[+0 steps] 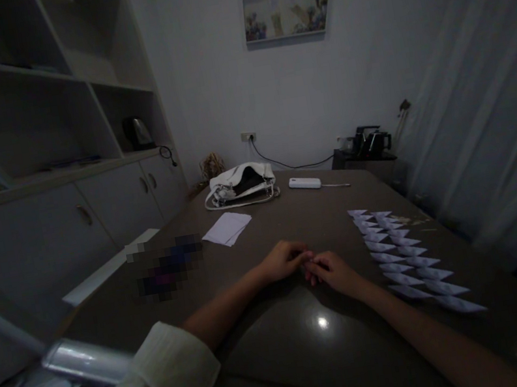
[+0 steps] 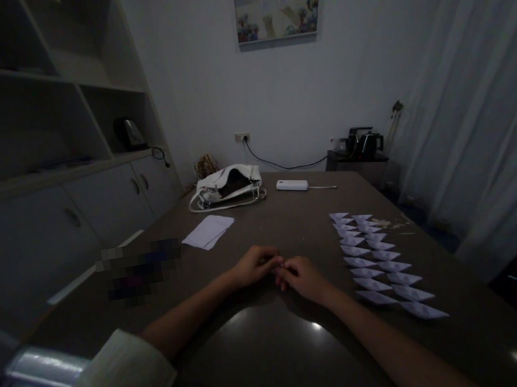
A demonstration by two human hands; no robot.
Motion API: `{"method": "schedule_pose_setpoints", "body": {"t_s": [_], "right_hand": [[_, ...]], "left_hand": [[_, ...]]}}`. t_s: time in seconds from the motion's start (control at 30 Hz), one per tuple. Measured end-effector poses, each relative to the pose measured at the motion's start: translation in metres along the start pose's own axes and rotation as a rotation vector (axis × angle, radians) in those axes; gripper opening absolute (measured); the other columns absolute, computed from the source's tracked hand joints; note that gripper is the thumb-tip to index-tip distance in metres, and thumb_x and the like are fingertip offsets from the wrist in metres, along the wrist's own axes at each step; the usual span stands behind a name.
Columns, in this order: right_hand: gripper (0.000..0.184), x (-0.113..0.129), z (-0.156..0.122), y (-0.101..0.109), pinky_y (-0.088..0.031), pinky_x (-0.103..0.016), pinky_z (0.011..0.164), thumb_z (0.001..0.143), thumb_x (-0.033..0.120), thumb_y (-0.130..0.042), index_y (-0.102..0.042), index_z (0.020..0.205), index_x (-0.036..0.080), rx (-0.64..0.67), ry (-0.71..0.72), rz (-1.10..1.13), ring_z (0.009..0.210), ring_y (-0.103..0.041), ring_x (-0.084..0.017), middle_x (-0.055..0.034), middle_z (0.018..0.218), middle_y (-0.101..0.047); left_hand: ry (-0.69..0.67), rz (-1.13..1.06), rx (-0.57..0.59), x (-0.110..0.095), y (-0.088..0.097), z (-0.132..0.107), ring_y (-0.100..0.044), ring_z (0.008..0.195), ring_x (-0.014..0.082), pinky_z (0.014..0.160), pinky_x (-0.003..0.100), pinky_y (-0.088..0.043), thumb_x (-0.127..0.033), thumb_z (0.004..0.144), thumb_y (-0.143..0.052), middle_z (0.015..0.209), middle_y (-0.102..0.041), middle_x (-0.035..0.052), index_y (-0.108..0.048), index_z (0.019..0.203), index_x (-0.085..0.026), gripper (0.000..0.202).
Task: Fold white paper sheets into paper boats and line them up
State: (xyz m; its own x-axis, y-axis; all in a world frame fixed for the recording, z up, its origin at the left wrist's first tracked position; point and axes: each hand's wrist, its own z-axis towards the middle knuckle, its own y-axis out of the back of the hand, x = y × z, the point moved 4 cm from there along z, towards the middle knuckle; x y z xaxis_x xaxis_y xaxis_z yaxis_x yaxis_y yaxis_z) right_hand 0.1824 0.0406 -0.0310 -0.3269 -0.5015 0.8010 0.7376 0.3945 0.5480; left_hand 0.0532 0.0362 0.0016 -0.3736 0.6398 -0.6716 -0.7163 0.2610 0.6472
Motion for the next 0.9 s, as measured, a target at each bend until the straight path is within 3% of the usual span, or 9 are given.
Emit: {"method": "schedule_pose_setpoints", "body": {"t_s": [0.23,0.33,0.5,0.6,0.9], "right_hand": [[0.044,0.004,0.002,0.003,-0.036,-0.022,0.046,0.084,0.054,-0.045,-0.061,0.071,0.015,-0.096,-0.011,0.188,0.048,-0.048,-0.011,-0.0015,0.057,-0.057],[0.041,0.005,0.003,0.007,-0.034,-0.021,0.046,0.082,0.053,-0.048,-0.06,0.07,0.015,-0.182,-0.023,0.231,0.047,-0.046,-0.01,-0.0009,0.059,-0.057],[0.033,-0.002,0.002,0.016,-0.03,-0.021,0.042,0.078,0.047,-0.052,-0.055,0.064,0.017,-0.317,-0.104,0.271,0.046,-0.042,-0.01,0.0028,0.053,-0.047],[0.03,-0.005,0.002,0.016,-0.03,-0.021,0.042,0.075,0.045,-0.053,-0.053,0.062,0.018,-0.297,-0.101,0.271,0.045,-0.041,-0.009,0.0043,0.052,-0.043],[0.034,0.0,0.002,0.01,-0.032,-0.021,0.043,0.08,0.05,-0.049,-0.052,0.069,0.018,-0.205,-0.058,0.288,0.047,-0.043,-0.01,0.0032,0.058,-0.048]], "left_hand": [[0.083,-0.088,-0.194,0.009,0.002,0.004,-0.043,0.058,0.0096,0.055,0.019,-0.033,-0.045,0.088,-0.04,0.06,-0.047,-0.0022,-0.052,0.066,-0.012,0.042],[0.124,-0.117,-0.219,0.012,0.002,0.005,-0.038,0.056,0.0087,0.051,0.019,-0.029,-0.047,0.087,-0.04,0.058,-0.042,-0.0038,-0.049,0.064,-0.013,0.042],[0.136,-0.191,-0.057,0.013,-0.006,0.002,-0.038,0.051,0.0076,0.047,0.018,-0.028,-0.052,0.085,-0.043,0.056,-0.042,-0.0043,-0.052,0.068,-0.012,0.045],[0.178,-0.251,0.081,0.013,-0.013,0.0,-0.039,0.049,0.0073,0.044,0.018,-0.027,-0.056,0.084,-0.043,0.057,-0.046,-0.0027,-0.058,0.075,-0.01,0.05],[0.195,-0.435,0.115,0.01,-0.01,0.003,-0.046,0.053,0.0088,0.051,0.019,-0.035,-0.056,0.08,-0.051,0.058,-0.053,0.0003,-0.064,0.072,-0.007,0.051]]}}
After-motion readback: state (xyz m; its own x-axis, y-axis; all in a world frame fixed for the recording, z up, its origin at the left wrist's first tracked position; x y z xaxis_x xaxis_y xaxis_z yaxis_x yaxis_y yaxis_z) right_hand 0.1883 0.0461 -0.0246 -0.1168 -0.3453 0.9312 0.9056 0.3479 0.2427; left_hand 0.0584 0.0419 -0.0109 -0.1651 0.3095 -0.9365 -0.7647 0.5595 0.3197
